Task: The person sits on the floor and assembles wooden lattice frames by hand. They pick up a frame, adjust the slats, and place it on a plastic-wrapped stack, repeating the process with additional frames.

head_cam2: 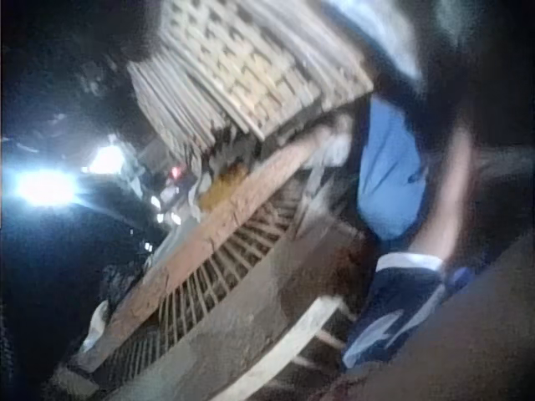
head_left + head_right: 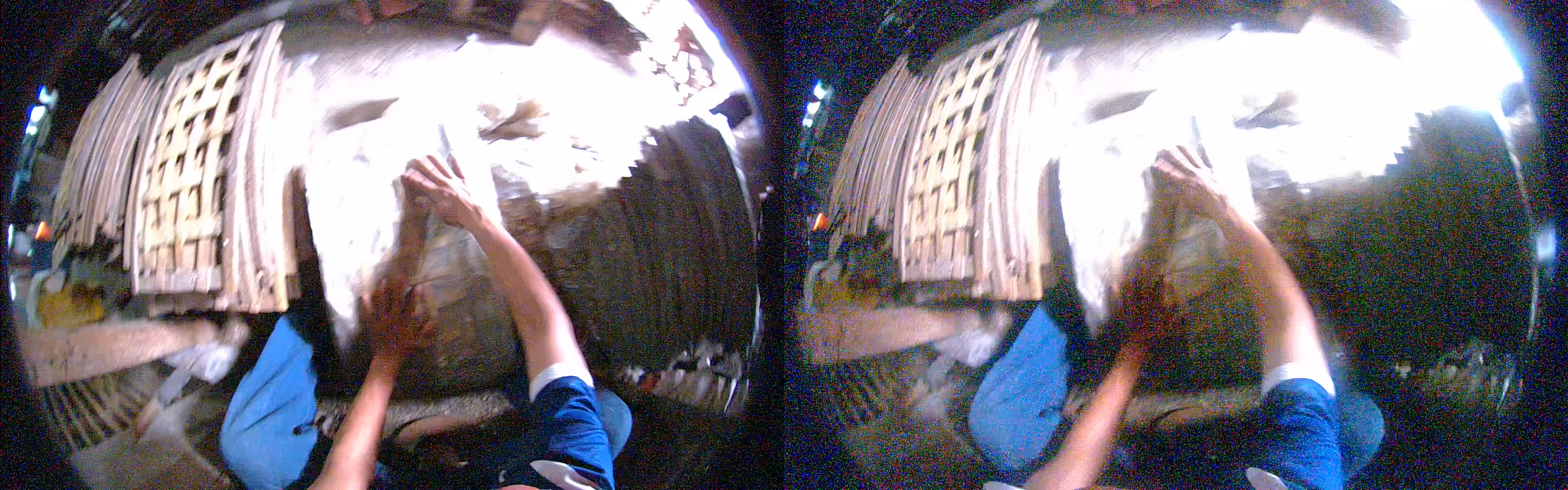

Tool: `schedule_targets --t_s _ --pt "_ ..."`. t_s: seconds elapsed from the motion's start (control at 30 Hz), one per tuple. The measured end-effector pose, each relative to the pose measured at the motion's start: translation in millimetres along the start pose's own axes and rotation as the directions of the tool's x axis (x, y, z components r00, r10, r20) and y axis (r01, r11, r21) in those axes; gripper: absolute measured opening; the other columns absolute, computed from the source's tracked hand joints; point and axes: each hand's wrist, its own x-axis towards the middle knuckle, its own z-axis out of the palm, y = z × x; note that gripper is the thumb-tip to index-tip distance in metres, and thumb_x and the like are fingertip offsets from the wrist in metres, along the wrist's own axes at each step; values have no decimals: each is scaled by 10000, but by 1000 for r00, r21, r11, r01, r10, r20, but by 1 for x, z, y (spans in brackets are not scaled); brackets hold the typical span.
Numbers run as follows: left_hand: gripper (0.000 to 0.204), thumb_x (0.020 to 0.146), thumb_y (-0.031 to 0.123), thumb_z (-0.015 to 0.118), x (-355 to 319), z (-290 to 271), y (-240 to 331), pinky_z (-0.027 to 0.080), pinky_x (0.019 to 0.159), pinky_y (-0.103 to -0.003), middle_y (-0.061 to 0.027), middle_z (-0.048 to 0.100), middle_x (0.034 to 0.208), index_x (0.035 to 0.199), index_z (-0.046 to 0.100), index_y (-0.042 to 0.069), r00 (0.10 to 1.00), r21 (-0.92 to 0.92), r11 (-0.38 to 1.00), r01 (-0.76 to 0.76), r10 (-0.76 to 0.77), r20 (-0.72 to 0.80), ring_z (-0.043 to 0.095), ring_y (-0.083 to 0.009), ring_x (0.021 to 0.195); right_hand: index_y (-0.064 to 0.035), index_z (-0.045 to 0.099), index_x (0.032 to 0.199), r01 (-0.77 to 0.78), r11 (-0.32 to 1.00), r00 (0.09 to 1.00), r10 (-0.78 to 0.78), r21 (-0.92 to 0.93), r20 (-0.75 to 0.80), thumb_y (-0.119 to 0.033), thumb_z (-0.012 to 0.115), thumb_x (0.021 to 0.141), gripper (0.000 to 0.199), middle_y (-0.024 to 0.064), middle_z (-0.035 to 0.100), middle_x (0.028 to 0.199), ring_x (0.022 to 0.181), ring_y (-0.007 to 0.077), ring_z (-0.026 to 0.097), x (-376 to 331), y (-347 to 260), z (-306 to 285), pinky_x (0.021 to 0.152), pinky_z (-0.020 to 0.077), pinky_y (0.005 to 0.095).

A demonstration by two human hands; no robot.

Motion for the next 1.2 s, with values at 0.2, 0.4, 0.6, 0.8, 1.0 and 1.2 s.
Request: schedule_targets --t_s 0.2,0.4,0.6,0.8,1.0,1.2 --pt "754 824 673 485 -3 -5 0 39 1109 -666 -152 228 1554 1394 462 179 978 74 996 39 -53 200 161 -396 1429 -245 273 1497 -82 967 996 75 -242 -41 -468 577 885 719 183 227 1544 1425 335 230 -28 -23 -90 1091 263 621" --pt "807 818 683 492 -14 27 -12 67 1115 -658 -127 224 1558 1443 392 182 991 149 988 34 -53 124 183 -379 1427 -211 347 1453 480 819 816 -548 314 182 -270 595 868 638 86 277 1548 1420 322 255 -107 -118 -32 1133 243 515" --pt "840 819 665 519 -12 8 -5 97 1105 -664 -135 203 1562 1484 298 201 986 172 985 -19 -10 164 187 -372 1427 -181 384 1443 -304 936 953 299 -176 -58 -462 527 922 609 97 183 1575 1455 296 160 -96 0 -59 1087 91 692" --pt "907 773 712 534 -12 19 -2 119 1094 -672 -153 200 1560 1488 265 223 982 135 991 9 -34 184 190 -375 1426 -177 421 1419 349 927 911 -370 139 182 -483 541 908 608 118 228 1557 1444 269 195 -118 -66 -25 1144 127 569" --pt "818 803 717 479 -9 25 -7 131 1099 -660 -123 241 1546 1430 397 199 994 299 953 -44 12 106 218 -373 1409 -154 390 1437 -118 785 962 -63 609 267 -535 540 895 680 144 242 1551 1441 284 204 -96 -13 -39 1147 178 544" --pt "823 782 706 518 -9 23 -8 143 1103 -646 -129 282 1526 1420 412 197 998 261 965 -30 13 67 229 -368 1404 -82 257 1488 -376 916 915 391 -138 102 -462 498 949 702 216 207 1536 1421 370 211 -52 15 -106 1129 132 617"
